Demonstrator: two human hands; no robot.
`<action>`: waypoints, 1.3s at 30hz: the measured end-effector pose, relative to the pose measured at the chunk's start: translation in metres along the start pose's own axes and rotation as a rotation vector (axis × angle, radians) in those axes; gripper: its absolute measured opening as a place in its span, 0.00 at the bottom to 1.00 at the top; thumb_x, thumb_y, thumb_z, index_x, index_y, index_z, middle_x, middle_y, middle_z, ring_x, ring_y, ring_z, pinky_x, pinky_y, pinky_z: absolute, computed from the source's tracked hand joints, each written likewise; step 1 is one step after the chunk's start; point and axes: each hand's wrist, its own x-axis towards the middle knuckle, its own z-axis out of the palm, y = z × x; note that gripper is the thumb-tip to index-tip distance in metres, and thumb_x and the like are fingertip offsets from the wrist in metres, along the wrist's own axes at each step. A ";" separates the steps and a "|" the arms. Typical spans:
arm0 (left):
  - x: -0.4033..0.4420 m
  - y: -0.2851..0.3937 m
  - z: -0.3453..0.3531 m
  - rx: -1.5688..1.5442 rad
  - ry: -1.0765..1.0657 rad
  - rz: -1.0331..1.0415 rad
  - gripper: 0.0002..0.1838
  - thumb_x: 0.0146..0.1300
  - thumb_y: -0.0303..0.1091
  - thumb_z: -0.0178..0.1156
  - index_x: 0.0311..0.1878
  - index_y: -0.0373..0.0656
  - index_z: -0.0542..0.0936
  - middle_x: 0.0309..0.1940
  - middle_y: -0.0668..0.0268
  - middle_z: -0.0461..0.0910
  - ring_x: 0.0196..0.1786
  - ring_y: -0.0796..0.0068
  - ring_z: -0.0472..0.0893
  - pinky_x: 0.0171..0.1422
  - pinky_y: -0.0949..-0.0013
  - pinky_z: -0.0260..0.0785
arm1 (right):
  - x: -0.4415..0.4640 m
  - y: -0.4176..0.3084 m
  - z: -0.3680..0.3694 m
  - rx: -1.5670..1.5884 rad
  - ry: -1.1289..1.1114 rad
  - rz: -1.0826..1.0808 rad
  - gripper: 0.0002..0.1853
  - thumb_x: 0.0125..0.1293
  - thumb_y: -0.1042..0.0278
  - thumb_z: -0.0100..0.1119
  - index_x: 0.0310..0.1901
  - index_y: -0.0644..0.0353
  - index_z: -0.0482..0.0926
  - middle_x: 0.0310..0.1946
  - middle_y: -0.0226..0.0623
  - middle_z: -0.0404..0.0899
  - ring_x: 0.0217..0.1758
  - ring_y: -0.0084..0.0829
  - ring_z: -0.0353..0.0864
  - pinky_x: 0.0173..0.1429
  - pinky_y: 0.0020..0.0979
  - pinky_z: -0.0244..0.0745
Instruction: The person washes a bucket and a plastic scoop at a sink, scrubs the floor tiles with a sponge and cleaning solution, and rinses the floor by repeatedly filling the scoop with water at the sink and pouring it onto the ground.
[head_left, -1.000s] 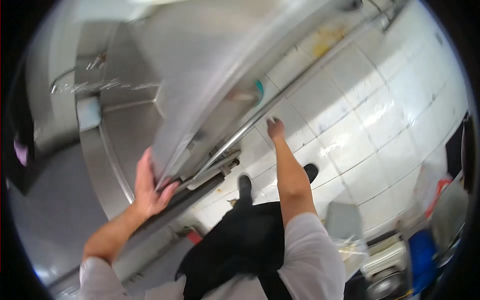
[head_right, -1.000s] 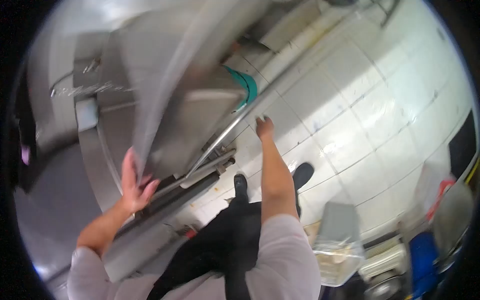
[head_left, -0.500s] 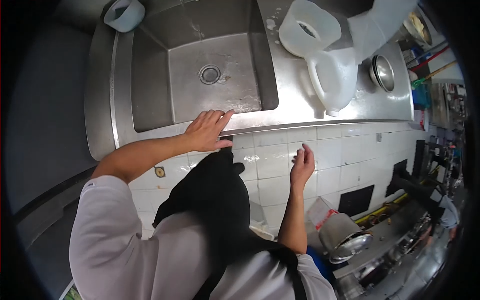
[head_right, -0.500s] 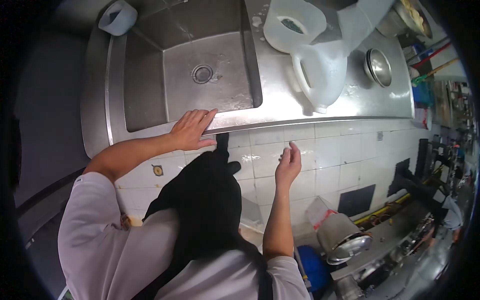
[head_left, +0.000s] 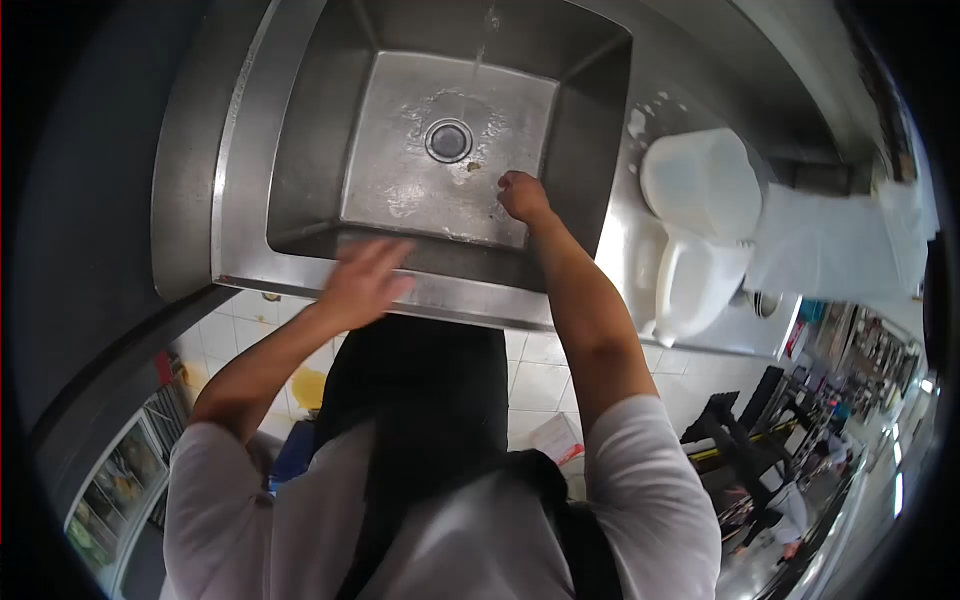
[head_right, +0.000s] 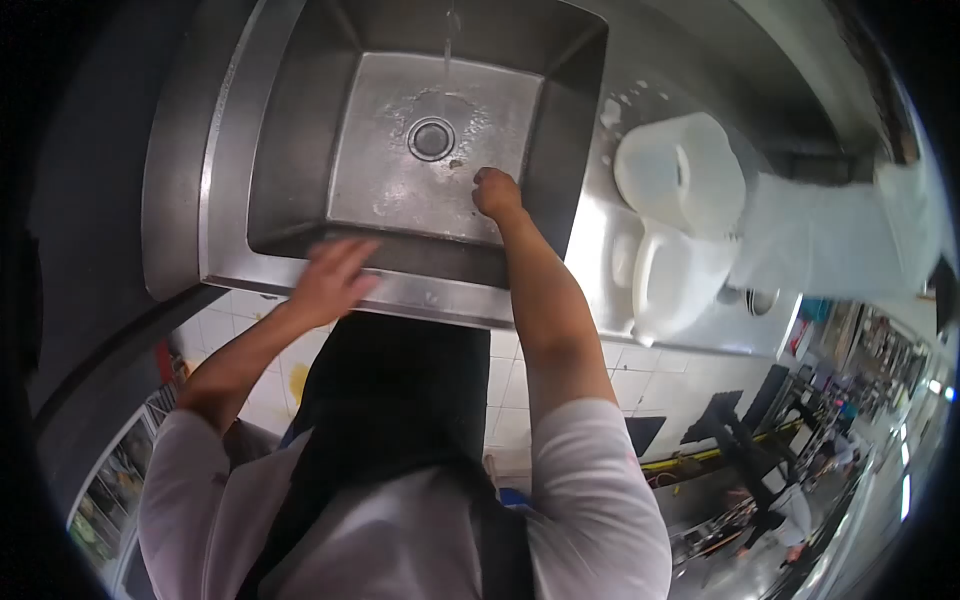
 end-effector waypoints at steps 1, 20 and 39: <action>-0.017 -0.024 -0.004 0.118 0.122 -0.041 0.27 0.62 0.44 0.60 0.61 0.40 0.72 0.52 0.50 0.75 0.55 0.50 0.73 0.63 0.52 0.62 | 0.016 0.009 0.016 -0.028 -0.026 0.002 0.18 0.53 0.65 0.62 0.47 0.57 0.80 0.42 0.48 0.81 0.51 0.46 0.79 0.56 0.41 0.73; -0.063 -0.089 -0.026 0.155 0.419 -0.216 0.26 0.46 0.45 0.65 0.47 0.39 0.79 0.37 0.59 0.77 0.41 0.56 0.75 0.53 0.57 0.68 | 0.167 0.017 0.209 -0.431 0.047 -0.831 0.08 0.53 0.68 0.57 0.33 0.62 0.77 0.36 0.49 0.77 0.45 0.49 0.74 0.50 0.43 0.68; -0.230 0.052 0.186 -0.113 1.163 -0.880 0.20 0.54 0.38 0.66 0.50 0.45 0.77 0.52 0.57 0.75 0.58 0.55 0.72 0.62 0.56 0.65 | -0.125 -0.322 -0.023 0.707 -0.547 -0.525 0.11 0.67 0.76 0.56 0.49 0.66 0.75 0.38 0.35 0.77 0.38 0.25 0.77 0.44 0.26 0.77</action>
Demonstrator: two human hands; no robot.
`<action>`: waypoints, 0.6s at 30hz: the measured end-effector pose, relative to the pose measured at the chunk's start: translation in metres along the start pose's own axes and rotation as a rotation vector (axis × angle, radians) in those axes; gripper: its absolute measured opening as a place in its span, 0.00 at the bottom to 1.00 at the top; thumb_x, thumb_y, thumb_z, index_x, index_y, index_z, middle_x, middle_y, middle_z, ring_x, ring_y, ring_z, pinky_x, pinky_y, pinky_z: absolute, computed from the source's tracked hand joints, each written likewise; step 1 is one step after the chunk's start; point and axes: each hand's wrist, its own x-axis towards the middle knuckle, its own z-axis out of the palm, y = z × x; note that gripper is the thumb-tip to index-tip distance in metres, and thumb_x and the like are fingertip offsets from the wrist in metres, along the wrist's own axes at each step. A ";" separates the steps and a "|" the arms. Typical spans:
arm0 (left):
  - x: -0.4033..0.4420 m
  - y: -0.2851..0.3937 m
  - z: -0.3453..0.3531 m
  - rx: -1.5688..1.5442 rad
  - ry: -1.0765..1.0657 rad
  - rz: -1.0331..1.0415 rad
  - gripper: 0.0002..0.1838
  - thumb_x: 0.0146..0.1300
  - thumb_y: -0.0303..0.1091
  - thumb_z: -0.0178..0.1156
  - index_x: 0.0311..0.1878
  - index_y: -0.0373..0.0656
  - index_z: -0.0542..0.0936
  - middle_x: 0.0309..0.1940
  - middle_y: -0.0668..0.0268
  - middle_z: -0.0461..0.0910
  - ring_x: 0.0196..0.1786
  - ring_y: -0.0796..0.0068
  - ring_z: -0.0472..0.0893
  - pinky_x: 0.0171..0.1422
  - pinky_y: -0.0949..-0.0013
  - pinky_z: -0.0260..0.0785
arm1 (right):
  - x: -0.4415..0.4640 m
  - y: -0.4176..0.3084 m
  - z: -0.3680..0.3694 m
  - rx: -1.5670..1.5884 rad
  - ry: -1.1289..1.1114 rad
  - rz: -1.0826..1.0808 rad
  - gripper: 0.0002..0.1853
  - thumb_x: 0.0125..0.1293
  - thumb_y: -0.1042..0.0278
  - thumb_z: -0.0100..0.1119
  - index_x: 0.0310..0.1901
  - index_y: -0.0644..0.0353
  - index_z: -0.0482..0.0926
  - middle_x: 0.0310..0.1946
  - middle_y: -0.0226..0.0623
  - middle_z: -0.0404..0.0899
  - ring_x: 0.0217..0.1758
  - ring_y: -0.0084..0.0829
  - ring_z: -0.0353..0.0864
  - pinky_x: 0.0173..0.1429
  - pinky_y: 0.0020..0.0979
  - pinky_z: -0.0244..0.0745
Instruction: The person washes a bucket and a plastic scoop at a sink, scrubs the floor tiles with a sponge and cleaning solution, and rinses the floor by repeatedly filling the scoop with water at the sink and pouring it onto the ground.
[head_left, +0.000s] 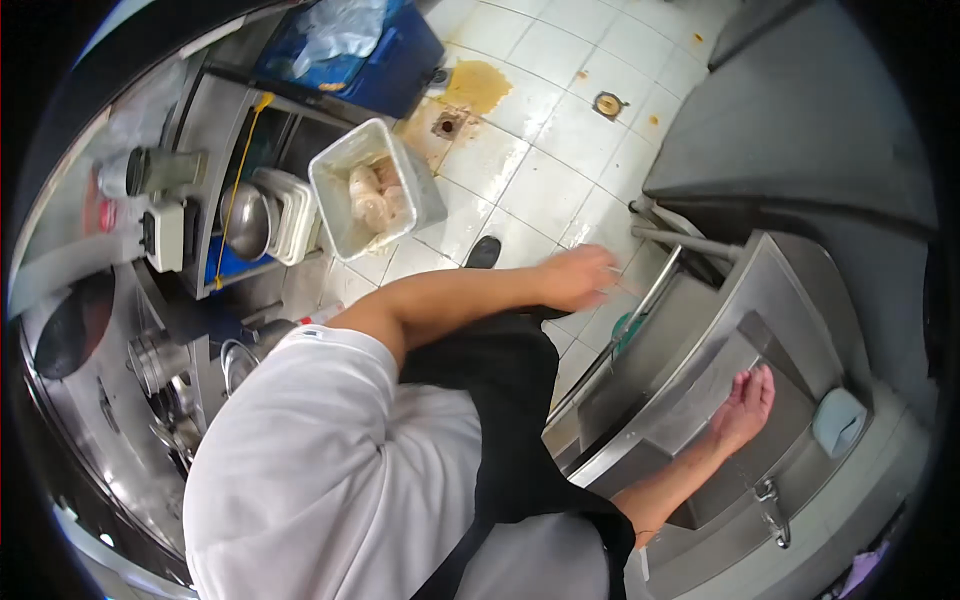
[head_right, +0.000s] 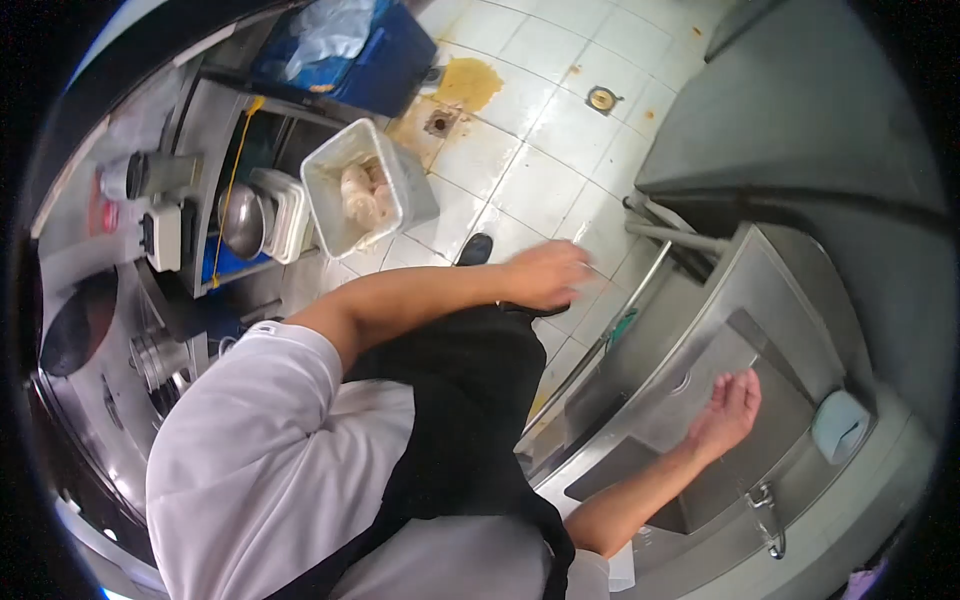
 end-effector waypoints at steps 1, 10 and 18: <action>-0.047 -0.024 -0.012 0.060 -0.044 -0.152 0.20 0.54 0.38 0.65 0.50 0.43 0.77 0.50 0.56 0.75 0.57 0.55 0.73 0.61 0.57 0.66 | -0.015 -0.001 0.040 0.006 -0.039 0.011 0.11 0.67 0.75 0.56 0.49 0.66 0.75 0.38 0.35 0.77 0.37 0.24 0.78 0.42 0.25 0.78; -0.382 -0.122 -0.157 0.345 -0.606 -1.285 0.19 0.55 0.41 0.61 0.45 0.37 0.80 0.46 0.47 0.80 0.50 0.50 0.80 0.55 0.54 0.71 | -0.213 0.178 0.409 -0.350 -1.165 0.079 0.30 0.62 0.63 0.62 0.63 0.67 0.69 0.54 0.49 0.77 0.50 0.37 0.79 0.57 0.32 0.71; -0.388 -0.146 -0.216 0.344 -0.595 -1.315 0.18 0.50 0.40 0.62 0.36 0.33 0.83 0.39 0.46 0.82 0.44 0.49 0.82 0.50 0.56 0.74 | -0.139 0.179 0.325 -0.316 -0.898 0.298 0.20 0.65 0.67 0.56 0.58 0.64 0.75 0.48 0.38 0.80 0.46 0.28 0.80 0.49 0.29 0.75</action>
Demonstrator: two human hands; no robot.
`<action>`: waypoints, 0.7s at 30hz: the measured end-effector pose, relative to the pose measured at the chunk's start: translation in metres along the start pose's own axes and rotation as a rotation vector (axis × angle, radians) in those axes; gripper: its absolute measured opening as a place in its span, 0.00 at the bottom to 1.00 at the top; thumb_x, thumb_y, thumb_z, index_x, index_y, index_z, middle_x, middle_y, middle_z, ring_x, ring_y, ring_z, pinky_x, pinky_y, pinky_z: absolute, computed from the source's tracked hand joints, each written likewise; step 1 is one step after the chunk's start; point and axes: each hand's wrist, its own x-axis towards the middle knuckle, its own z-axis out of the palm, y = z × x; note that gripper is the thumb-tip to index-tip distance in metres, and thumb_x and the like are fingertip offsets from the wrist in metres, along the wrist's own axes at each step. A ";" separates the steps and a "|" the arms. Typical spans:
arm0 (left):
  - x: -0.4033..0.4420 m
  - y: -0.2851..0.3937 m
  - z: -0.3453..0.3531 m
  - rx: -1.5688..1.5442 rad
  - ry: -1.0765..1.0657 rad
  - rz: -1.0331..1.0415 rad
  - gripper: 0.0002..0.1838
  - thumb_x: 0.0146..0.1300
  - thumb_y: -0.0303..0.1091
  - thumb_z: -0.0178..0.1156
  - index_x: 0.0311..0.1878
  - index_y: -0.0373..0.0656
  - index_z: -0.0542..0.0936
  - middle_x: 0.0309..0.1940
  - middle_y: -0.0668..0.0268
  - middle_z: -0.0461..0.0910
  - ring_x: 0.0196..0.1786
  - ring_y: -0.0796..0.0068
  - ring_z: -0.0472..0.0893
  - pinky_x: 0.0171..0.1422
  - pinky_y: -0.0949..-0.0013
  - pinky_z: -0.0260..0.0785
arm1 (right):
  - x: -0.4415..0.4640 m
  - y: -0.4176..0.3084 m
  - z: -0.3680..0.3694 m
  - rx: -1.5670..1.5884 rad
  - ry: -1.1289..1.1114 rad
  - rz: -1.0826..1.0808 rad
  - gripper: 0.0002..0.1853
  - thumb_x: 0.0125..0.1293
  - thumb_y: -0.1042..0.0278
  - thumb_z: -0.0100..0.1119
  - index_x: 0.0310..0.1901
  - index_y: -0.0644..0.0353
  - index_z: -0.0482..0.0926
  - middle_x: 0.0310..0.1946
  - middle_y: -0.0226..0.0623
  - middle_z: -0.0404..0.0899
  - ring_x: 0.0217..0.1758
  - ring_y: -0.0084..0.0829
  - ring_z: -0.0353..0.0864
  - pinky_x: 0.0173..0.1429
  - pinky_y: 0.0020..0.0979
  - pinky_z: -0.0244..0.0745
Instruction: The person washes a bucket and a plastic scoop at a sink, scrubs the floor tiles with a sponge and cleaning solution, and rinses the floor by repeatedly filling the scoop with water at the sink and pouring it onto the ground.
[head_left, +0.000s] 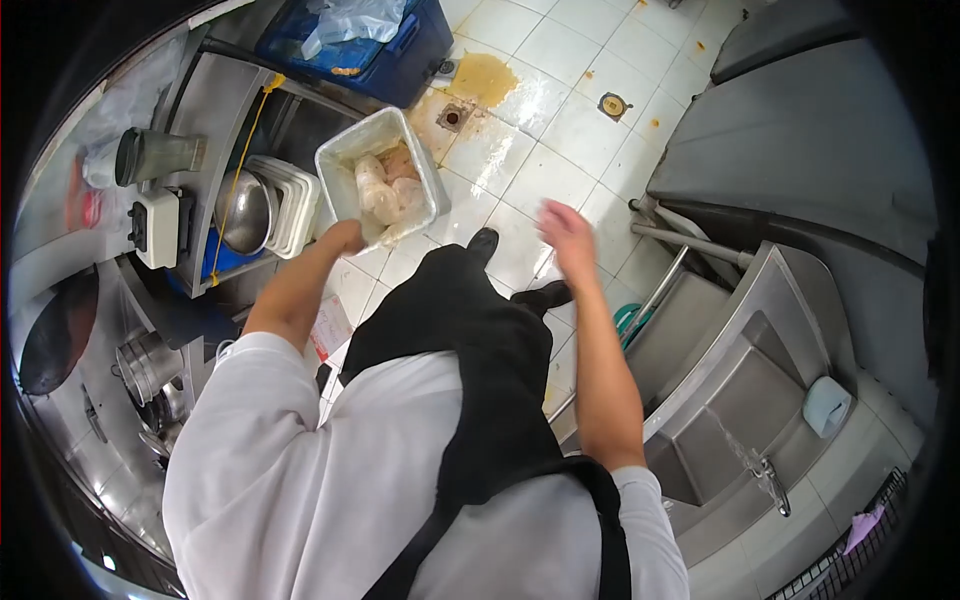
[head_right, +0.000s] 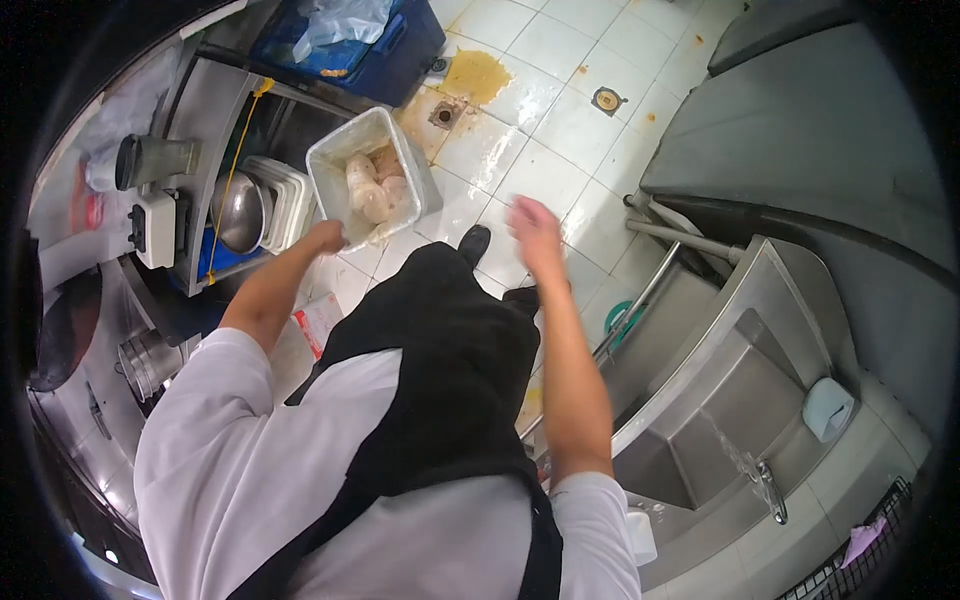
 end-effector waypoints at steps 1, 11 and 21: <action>0.005 0.014 -0.009 0.001 -0.012 0.035 0.18 0.50 0.40 0.62 0.37 0.33 0.83 0.39 0.45 0.82 0.44 0.49 0.82 0.49 0.55 0.74 | -0.026 -0.010 -0.031 -0.045 0.090 0.068 0.20 0.66 0.66 0.55 0.58 0.64 0.74 0.49 0.37 0.79 0.48 0.28 0.79 0.49 0.29 0.76; 0.134 0.125 -0.019 0.198 0.285 0.789 0.24 0.58 0.43 0.59 0.52 0.35 0.78 0.47 0.46 0.80 0.51 0.48 0.79 0.54 0.52 0.71 | -0.280 0.007 -0.213 0.302 1.129 -0.032 0.17 0.68 0.64 0.55 0.54 0.63 0.76 0.43 0.36 0.80 0.41 0.28 0.80 0.45 0.29 0.78; -0.103 0.520 -0.120 -0.164 0.306 1.205 0.15 0.66 0.27 0.56 0.55 0.36 0.75 0.27 0.65 0.75 0.28 0.77 0.72 0.32 0.72 0.66 | -0.364 0.139 -0.283 0.172 1.696 0.001 0.11 0.65 0.67 0.58 0.47 0.59 0.81 0.35 0.33 0.81 0.37 0.22 0.77 0.41 0.27 0.74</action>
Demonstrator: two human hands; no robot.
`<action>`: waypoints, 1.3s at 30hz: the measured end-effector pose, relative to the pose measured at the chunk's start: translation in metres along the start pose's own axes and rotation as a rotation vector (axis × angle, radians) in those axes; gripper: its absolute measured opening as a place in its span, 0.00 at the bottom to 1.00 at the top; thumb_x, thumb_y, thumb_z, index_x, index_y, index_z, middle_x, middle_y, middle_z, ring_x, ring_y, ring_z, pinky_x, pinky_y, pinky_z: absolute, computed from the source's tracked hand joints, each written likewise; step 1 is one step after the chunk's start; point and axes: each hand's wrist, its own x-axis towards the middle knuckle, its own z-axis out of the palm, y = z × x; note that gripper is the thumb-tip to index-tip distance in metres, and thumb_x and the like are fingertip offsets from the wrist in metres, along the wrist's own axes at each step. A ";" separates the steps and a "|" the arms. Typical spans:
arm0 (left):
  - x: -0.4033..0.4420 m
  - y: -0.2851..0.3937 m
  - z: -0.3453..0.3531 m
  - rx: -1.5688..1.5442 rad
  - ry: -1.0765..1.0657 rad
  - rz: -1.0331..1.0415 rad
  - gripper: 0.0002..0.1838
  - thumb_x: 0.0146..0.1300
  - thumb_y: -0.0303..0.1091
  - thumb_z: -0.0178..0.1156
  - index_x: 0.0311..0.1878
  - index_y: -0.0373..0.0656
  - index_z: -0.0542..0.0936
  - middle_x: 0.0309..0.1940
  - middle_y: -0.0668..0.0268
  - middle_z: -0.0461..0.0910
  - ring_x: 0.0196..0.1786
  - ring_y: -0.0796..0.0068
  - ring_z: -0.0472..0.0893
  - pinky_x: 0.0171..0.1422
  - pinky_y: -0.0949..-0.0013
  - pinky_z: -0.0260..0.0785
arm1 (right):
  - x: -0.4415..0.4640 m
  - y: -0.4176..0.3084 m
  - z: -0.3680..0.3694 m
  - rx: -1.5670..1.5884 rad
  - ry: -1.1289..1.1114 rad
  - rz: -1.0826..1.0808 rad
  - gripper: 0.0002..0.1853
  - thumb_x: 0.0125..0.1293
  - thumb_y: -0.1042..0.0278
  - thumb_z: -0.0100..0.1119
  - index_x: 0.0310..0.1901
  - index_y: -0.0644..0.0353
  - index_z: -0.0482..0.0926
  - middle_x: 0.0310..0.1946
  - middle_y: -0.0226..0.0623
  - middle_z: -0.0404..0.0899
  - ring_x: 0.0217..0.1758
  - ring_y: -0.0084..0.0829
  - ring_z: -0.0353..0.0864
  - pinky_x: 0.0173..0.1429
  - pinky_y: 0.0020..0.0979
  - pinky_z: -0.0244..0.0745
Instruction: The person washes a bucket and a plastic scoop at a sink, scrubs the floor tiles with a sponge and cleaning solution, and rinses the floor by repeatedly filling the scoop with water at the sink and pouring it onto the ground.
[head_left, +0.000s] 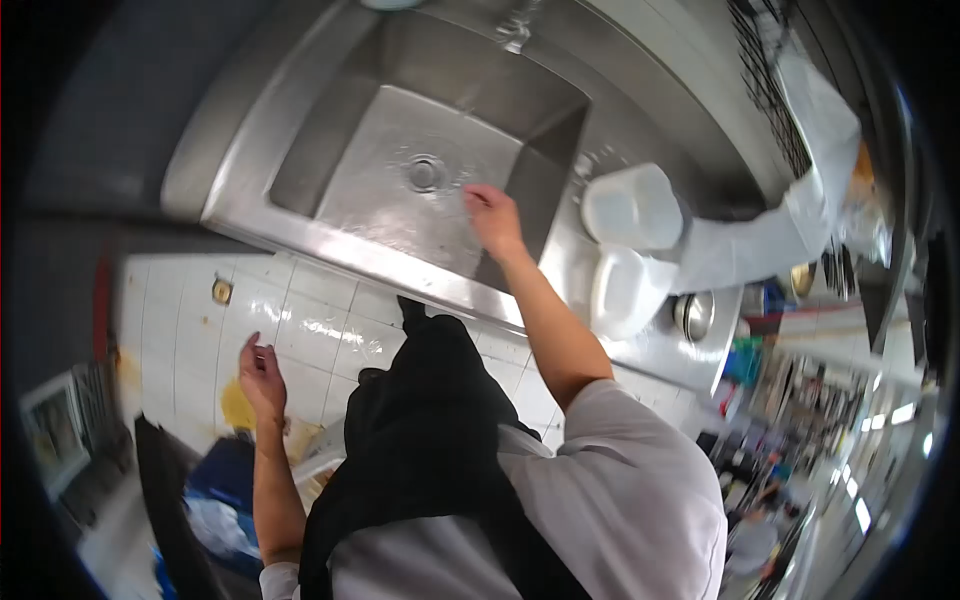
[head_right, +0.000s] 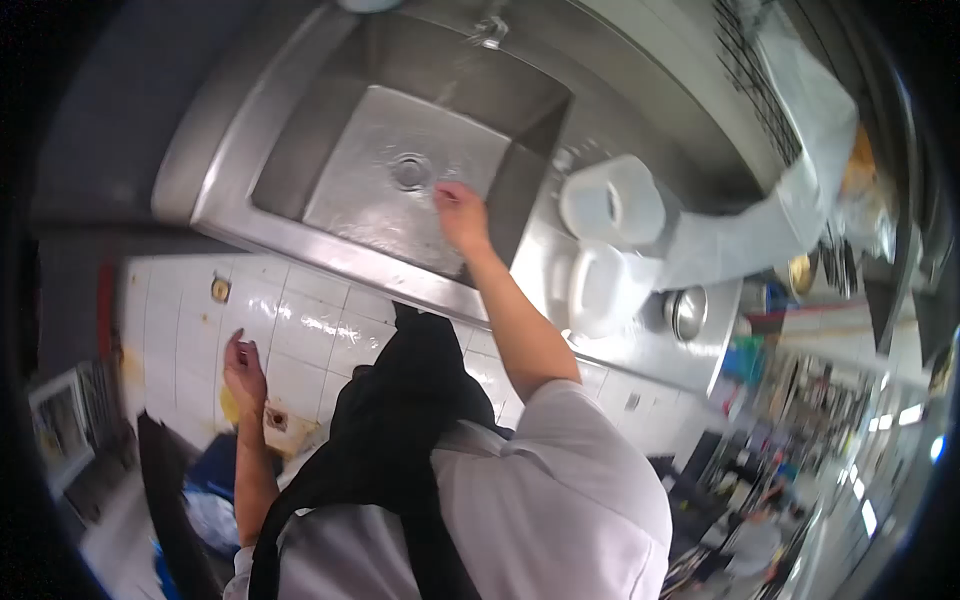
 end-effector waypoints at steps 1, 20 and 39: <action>0.025 0.023 0.011 -0.046 -0.029 0.066 0.15 0.66 0.28 0.56 0.55 0.36 0.76 0.27 0.66 0.75 0.29 0.78 0.72 0.33 0.73 0.66 | 0.006 -0.012 -0.003 -0.036 0.026 -0.036 0.11 0.65 0.68 0.58 0.47 0.59 0.81 0.35 0.34 0.81 0.37 0.23 0.78 0.42 0.28 0.75; 0.063 0.366 0.319 -0.310 -1.153 0.571 0.15 0.66 0.38 0.59 0.48 0.36 0.78 0.37 0.63 0.82 0.37 0.77 0.81 0.44 0.72 0.73 | -0.125 -0.044 -0.225 -0.677 0.182 0.364 0.20 0.61 0.60 0.59 0.49 0.66 0.76 0.35 0.56 0.79 0.40 0.54 0.79 0.46 0.46 0.74; 0.061 0.464 0.354 -0.092 -0.952 0.542 0.26 0.54 0.37 0.54 0.58 0.39 0.73 0.51 0.45 0.76 0.55 0.48 0.76 0.59 0.54 0.68 | -0.118 -0.069 -0.255 -0.626 0.518 0.218 0.10 0.61 0.64 0.61 0.40 0.60 0.80 0.31 0.46 0.79 0.35 0.50 0.79 0.41 0.44 0.73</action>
